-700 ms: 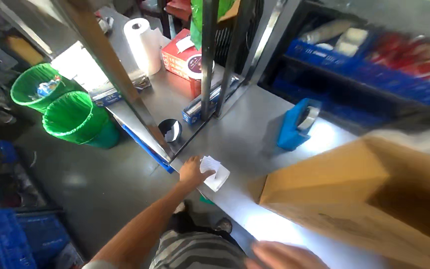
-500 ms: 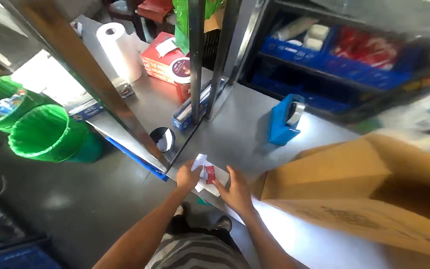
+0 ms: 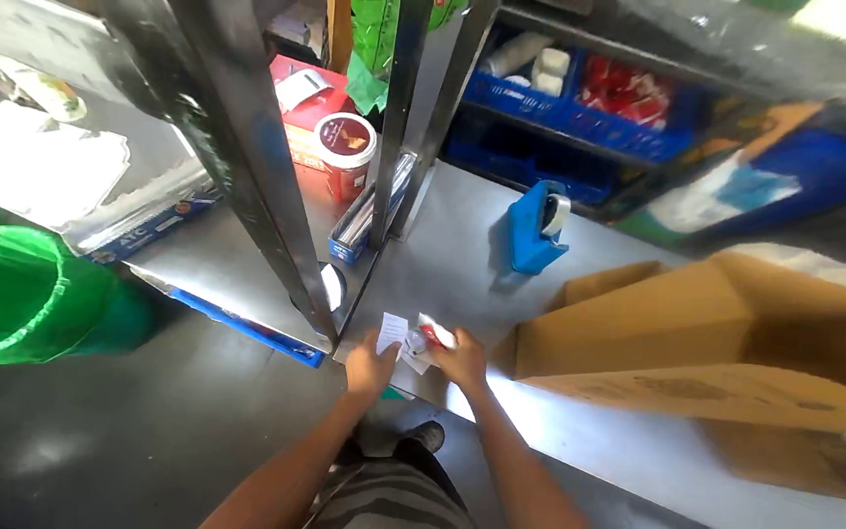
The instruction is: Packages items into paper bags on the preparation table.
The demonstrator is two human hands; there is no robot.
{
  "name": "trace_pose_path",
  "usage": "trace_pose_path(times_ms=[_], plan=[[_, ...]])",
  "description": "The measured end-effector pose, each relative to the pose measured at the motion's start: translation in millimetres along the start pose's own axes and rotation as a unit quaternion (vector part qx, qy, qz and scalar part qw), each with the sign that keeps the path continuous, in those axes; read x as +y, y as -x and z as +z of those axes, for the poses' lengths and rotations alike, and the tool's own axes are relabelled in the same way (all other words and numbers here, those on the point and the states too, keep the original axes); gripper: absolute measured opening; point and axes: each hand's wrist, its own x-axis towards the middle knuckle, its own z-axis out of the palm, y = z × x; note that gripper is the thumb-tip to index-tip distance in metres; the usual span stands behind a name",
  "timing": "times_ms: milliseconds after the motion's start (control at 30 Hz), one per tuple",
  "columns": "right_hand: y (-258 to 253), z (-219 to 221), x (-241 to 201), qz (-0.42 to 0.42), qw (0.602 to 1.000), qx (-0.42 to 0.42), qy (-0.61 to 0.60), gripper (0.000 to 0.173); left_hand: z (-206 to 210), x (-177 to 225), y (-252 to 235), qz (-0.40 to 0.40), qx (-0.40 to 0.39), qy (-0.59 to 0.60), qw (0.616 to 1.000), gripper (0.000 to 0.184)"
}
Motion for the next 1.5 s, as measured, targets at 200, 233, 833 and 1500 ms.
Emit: trace_pose_path(times_ms=[200,233,833,1500], plan=[[-14.7,-7.9,35.1,0.033,0.991,-0.004,-0.129,0.055,14.2,15.1,0.2,0.015,0.009,-0.150,0.988,0.050],[-14.5,-10.6,38.5,0.039,0.988,-0.007,-0.147,0.055,16.9,15.7,-0.2,0.014,0.017,-0.157,0.987,0.049],[73.7,-402.3,75.4,-0.228,0.953,0.114,0.165,0.076,67.9,422.1,100.4,0.334,-0.132,-0.284,0.889,0.048],[-14.0,-4.1,25.1,-0.186,0.980,0.073,-0.014,0.027,33.8,-30.7,31.9,0.282,0.012,-0.316,0.906,0.047]])
